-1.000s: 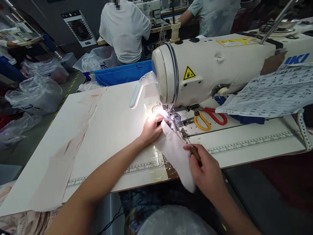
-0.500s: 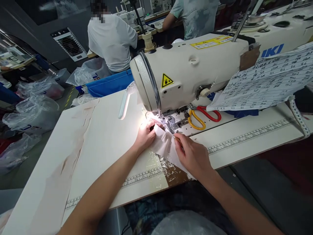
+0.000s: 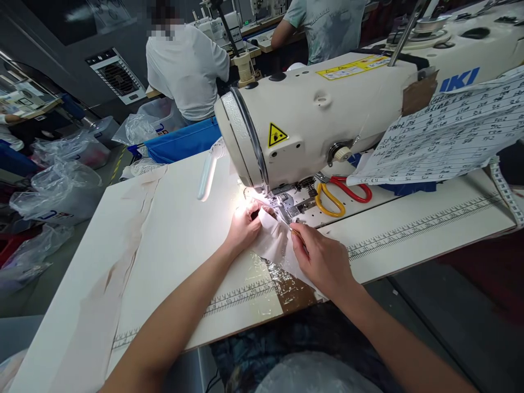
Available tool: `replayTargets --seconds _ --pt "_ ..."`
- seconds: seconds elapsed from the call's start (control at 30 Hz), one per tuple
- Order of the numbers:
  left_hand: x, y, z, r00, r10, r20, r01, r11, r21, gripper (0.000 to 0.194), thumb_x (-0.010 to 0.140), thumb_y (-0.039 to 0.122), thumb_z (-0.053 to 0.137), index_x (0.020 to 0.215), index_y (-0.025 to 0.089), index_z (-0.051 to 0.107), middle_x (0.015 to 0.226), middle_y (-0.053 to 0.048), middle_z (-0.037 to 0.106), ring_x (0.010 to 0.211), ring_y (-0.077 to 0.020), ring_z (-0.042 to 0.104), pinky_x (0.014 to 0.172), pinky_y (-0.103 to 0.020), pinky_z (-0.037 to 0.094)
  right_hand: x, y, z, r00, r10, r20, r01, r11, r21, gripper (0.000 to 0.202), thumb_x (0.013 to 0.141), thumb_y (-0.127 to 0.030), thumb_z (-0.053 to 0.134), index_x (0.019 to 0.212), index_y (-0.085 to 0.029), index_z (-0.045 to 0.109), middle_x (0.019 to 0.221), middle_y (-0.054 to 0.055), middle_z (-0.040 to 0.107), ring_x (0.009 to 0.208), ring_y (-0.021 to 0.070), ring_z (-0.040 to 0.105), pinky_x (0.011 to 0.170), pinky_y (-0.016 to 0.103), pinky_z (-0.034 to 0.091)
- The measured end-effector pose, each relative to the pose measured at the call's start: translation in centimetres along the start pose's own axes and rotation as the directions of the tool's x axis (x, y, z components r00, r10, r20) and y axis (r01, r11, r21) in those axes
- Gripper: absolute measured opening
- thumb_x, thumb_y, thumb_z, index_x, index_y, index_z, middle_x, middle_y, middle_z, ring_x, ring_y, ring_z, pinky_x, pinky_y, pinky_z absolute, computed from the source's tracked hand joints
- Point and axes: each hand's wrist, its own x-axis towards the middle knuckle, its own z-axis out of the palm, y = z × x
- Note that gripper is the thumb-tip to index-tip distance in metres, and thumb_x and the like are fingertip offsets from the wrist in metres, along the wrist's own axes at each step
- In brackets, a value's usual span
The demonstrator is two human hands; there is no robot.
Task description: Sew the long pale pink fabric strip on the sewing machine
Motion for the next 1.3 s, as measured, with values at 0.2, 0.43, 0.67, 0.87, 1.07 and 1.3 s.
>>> replayTargets --seconds 0.2,0.43,0.67,0.87,1.07,1.3 --pt "0.01 0.09 0.04 1.0 -0.011 -0.002 0.01 1.0 -0.003 0.016 0.083 0.033 0.056 0.074 0.021 0.062 0.084 -0.002 0.066 0.081 -0.0176 0.061 0.077 -0.032 0.051 0.02 -0.08 -0.08 1.0 0.014 0.002 -0.014 1.0 0.005 0.032 0.097 -0.024 0.038 0.103 -0.018 0.069 0.088 0.005 0.077 0.055 0.0128 0.064 0.048 0.023 0.036" --pt "0.06 -0.33 0.0 1.0 -0.026 -0.002 0.026 0.999 0.032 0.016 0.084 0.033 0.055 0.077 0.021 0.062 0.086 -0.003 0.066 0.083 -0.0184 0.063 0.079 -0.033 0.052 0.06 -0.14 -0.13 1.0 0.007 -0.027 -0.006 1.0 0.005 0.028 0.096 -0.023 0.041 0.1 -0.017 0.068 0.086 0.005 0.077 0.052 0.0127 0.063 0.046 0.023 0.034" --pt "-0.04 -0.11 -0.02 1.0 0.003 -0.002 -0.003 0.999 0.038 0.017 0.084 0.033 0.055 0.075 0.02 0.061 0.086 -0.003 0.064 0.083 -0.0174 0.06 0.08 -0.032 0.05 0.19 -0.2 -0.07 1.0 0.0 -0.016 0.0 1.0 0.003 0.029 0.096 -0.023 0.041 0.102 -0.017 0.068 0.087 0.004 0.077 0.055 0.0141 0.065 0.047 0.024 0.035" --pt "-0.06 0.4 0.15 0.998 0.064 0.015 -0.066 0.98 0.188 0.016 0.088 0.03 0.051 0.076 0.021 0.057 0.084 -0.003 0.063 0.081 -0.0173 0.059 0.077 -0.031 0.049 0.3 -0.21 -0.03 0.999 0.015 0.04 -0.015 1.0 -0.003 0.032 0.098 -0.025 0.037 0.106 -0.018 0.068 0.087 0.006 0.077 0.058 0.0141 0.065 0.048 0.023 0.036" --pt "0.27 -0.12 0.68 0.991 0.136 0.023 -0.134 0.913 0.385 0.004 0.084 0.023 0.056 0.081 0.022 0.055 0.08 -0.005 0.061 0.073 -0.0167 0.055 0.068 -0.031 0.048 0.33 -0.15 -0.03 0.999 0.005 0.054 -0.005 1.0 0.008 0.038 0.1 -0.027 0.031 0.108 -0.016 0.067 0.086 0.007 0.076 0.059 0.0141 0.065 0.047 0.024 0.036" --pt "0.32 -0.2 0.46 0.998 0.056 0.024 -0.06 0.969 0.24 0.011 0.087 0.024 0.052 0.079 0.021 0.058 0.084 -0.002 0.063 0.078 -0.0151 0.058 0.073 -0.028 0.049 0.21 -0.05 0.1 1.0 0.021 0.011 -0.022 1.0 0.021 0.035 0.099 -0.025 0.034 0.106 -0.017 0.067 0.087 0.006 0.077 0.063 0.0141 0.066 0.05 0.024 0.037"
